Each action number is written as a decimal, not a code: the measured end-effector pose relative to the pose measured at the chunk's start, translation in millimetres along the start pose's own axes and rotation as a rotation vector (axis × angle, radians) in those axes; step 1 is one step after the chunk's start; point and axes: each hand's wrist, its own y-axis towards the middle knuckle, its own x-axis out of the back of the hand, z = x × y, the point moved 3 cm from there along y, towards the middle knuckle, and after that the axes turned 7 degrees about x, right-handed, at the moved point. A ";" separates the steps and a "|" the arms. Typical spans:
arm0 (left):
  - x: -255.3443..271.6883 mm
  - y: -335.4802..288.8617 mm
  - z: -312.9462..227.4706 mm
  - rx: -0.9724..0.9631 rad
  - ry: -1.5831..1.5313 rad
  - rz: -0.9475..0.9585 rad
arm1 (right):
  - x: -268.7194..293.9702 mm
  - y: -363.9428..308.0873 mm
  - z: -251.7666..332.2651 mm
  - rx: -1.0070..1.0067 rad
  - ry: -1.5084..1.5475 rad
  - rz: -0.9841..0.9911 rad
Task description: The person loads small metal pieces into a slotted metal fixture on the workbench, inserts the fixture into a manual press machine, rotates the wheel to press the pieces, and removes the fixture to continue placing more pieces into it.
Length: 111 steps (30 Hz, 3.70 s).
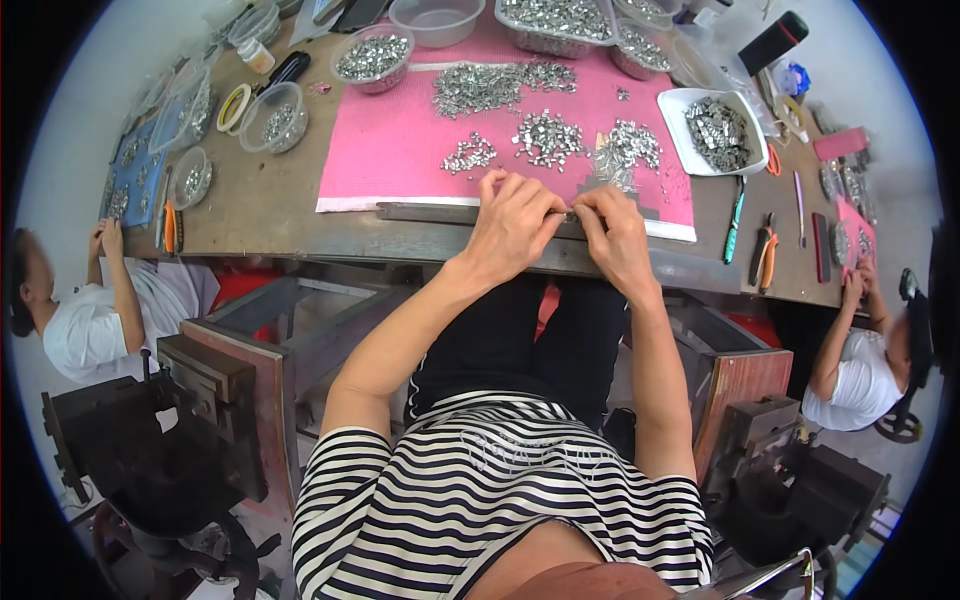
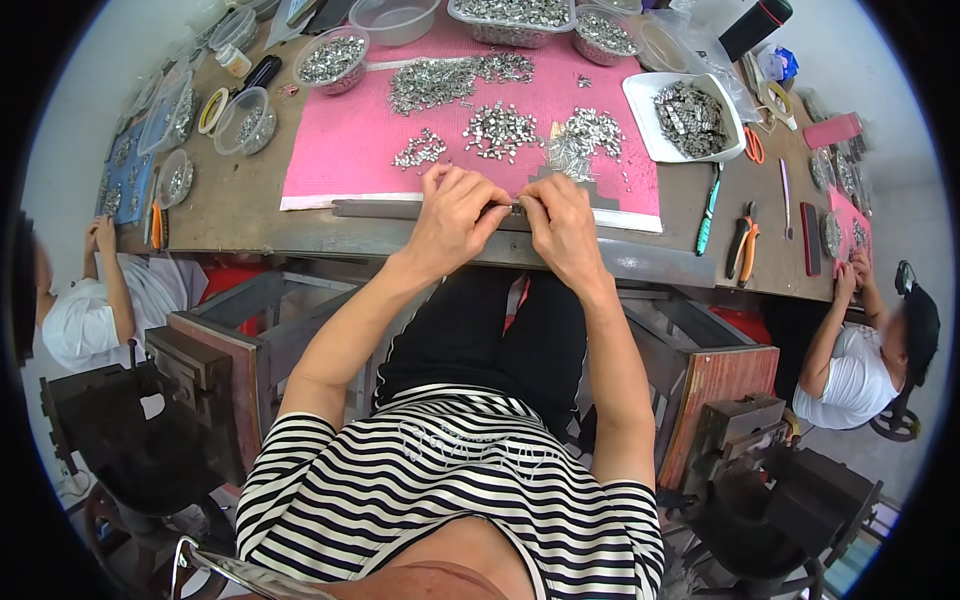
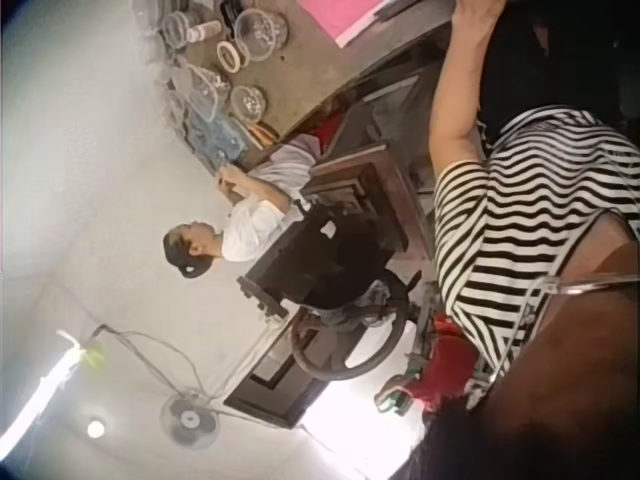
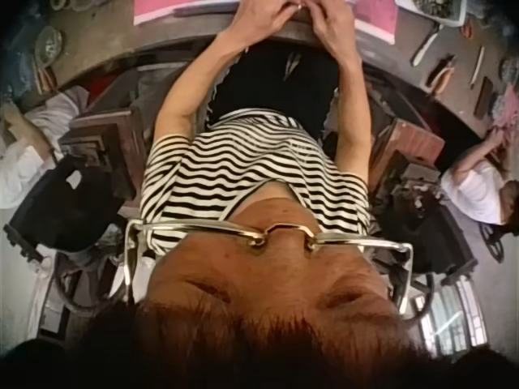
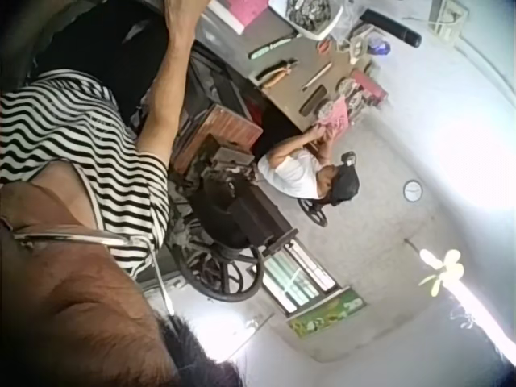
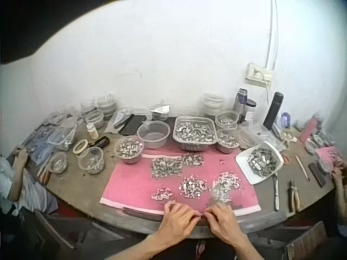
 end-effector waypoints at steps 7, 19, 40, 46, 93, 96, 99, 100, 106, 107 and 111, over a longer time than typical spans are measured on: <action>-3.5 -3.5 -0.9 -0.011 0.035 0.001 | -10.0 -11.9 2.7 0.088 -0.093 -0.069; -1.5 1.1 6.4 0.056 -0.042 0.035 | -7.1 -7.6 -8.2 -0.009 -0.035 -0.081; 23.2 20.9 36.8 0.162 0.041 0.116 | 9.8 21.1 -25.2 0.001 -0.079 0.111; 13.5 28.4 36.6 0.099 0.195 0.043 | -1.9 27.5 -28.0 -0.010 -0.078 0.046; 5.4 30.5 32.9 0.083 0.206 0.064 | 22.8 8.3 -20.5 0.039 0.000 0.034; 4.7 32.3 34.0 0.010 0.225 0.127 | 22.5 -3.0 -11.3 0.018 -0.003 0.045; 3.1 35.6 37.5 -0.018 0.248 0.157 | 19.3 -8.9 -7.5 0.102 -0.065 0.044; 2.6 35.5 38.6 -0.020 0.250 0.156 | 17.3 -9.9 -5.9 0.146 -0.100 0.039; 5.4 34.9 39.6 0.000 0.176 0.166 | 8.0 -11.0 1.8 0.244 -0.189 0.049; 7.2 33.7 41.6 0.033 0.155 0.154 | 7.0 -10.8 3.0 0.246 -0.189 0.047; 13.0 33.6 45.8 0.103 0.138 0.158 | 4.6 -12.7 3.0 0.260 -0.198 0.016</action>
